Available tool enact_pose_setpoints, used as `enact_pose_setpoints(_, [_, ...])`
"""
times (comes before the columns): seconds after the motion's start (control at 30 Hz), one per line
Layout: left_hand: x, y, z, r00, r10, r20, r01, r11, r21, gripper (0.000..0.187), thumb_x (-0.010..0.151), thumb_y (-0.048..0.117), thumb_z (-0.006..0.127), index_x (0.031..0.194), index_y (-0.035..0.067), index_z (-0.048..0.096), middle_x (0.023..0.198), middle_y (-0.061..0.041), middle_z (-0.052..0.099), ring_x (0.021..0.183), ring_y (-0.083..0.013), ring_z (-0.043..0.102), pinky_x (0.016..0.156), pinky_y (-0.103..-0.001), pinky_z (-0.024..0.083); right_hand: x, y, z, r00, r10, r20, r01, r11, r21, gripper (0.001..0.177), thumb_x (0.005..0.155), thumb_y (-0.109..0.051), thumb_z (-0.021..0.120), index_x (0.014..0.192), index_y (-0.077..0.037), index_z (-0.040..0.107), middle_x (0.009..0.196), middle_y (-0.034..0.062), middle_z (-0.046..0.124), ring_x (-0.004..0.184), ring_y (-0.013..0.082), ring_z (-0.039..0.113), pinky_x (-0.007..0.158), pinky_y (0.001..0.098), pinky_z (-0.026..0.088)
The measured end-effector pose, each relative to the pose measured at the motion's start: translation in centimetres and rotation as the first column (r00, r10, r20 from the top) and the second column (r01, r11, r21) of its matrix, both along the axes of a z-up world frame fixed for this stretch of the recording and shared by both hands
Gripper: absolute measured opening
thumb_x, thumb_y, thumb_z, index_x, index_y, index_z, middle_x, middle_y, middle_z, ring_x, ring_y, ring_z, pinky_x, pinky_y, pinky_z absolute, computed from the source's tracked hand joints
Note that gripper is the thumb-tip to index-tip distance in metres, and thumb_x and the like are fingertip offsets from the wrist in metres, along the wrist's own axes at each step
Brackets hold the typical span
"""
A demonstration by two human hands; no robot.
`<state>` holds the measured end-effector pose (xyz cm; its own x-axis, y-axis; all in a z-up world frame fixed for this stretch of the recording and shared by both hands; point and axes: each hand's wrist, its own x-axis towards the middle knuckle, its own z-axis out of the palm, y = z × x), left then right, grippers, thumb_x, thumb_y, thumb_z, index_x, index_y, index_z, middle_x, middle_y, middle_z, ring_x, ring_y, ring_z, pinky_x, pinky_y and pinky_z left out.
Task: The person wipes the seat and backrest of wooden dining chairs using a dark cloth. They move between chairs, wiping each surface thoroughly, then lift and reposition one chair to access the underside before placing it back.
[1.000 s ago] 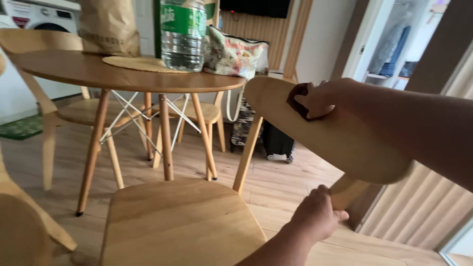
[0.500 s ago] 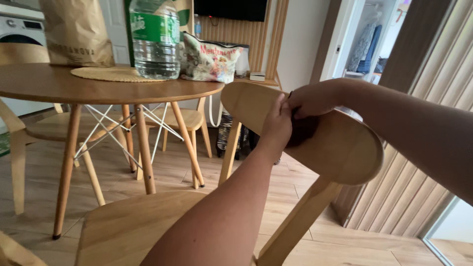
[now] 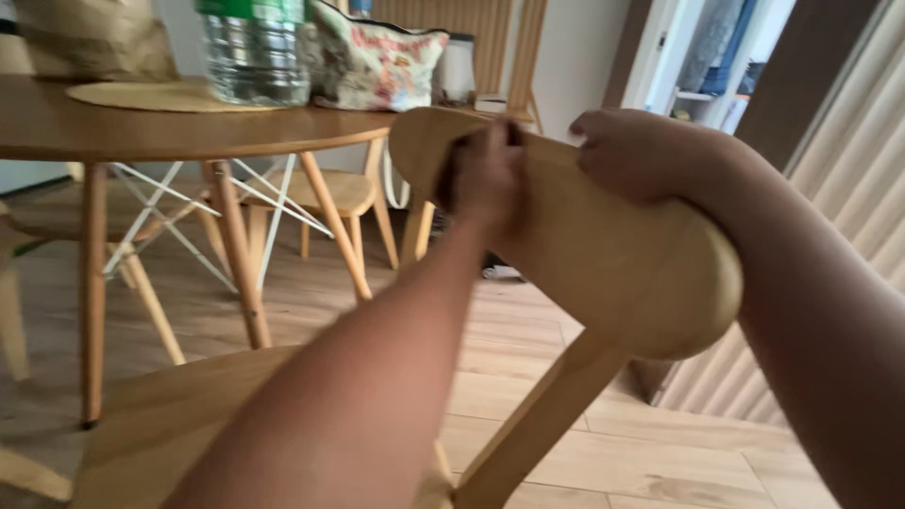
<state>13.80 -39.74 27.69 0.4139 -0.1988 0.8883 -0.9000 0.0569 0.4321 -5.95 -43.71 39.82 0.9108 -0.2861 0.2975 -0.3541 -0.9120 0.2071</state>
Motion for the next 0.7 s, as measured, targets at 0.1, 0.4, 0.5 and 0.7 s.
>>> enact_pose_setpoints(0.1, [-1.0,1.2,-0.7,0.997,-0.025,-0.074,0.026,1.000,0.018,0.051,0.101,0.023,0.049,0.150,0.006,0.045,0.140,-0.023,0.058,0.124,-0.0473,0.055,0.105,-0.056,0.044,-0.7,1.2,0.3,0.995,-0.089,0.038,0.084,0.990,0.118,0.042,0.099,-0.024,0.048,0.131,-0.005,0.067,0.128,0.0193,0.069,0.121,0.0358,0.064,0.105,0.0447,0.048])
enact_pose_setpoints(0.4, [3.3,-0.5,-4.4,0.900,-0.139,0.414,0.190,0.978,-0.084,0.054,0.113,0.030,0.043,0.159,0.005,0.032,0.157,-0.022,0.048,0.147,-0.0442,0.045,0.127,-0.057,0.032,-1.9,6.6,1.3,0.980,-0.196,-0.032,0.199,0.966,0.163,0.043,0.100,-0.024,0.046,0.140,-0.017,0.058,0.119,0.0211,0.072,0.110,0.0368,0.069,0.097,0.0480,0.053])
enact_pose_setpoints(0.5, [11.4,-1.0,-2.3,0.943,0.216,0.252,-0.183,0.972,-0.149,0.050,0.102,0.026,0.054,0.147,0.004,0.049,0.142,-0.030,0.054,0.131,-0.0552,0.048,0.104,-0.063,0.040,-1.9,7.5,1.0,0.966,-0.249,-0.062,0.257,0.947,0.193,0.043,0.101,-0.025,0.045,0.142,-0.020,0.054,0.118,0.0190,0.071,0.108,0.0348,0.070,0.095,0.0476,0.054])
enact_pose_setpoints(0.7, [7.0,-2.4,-1.1,0.936,0.002,0.351,0.028,0.996,-0.080,0.028,0.105,0.031,0.056,0.129,0.018,0.064,0.121,-0.014,0.065,0.120,-0.0380,0.055,0.102,-0.053,0.044,-1.8,9.6,1.7,0.947,-0.311,-0.081,0.321,0.932,0.168,0.046,0.101,-0.031,0.045,0.147,-0.025,0.052,0.118,0.0172,0.072,0.104,0.0341,0.073,0.095,0.0470,0.055])
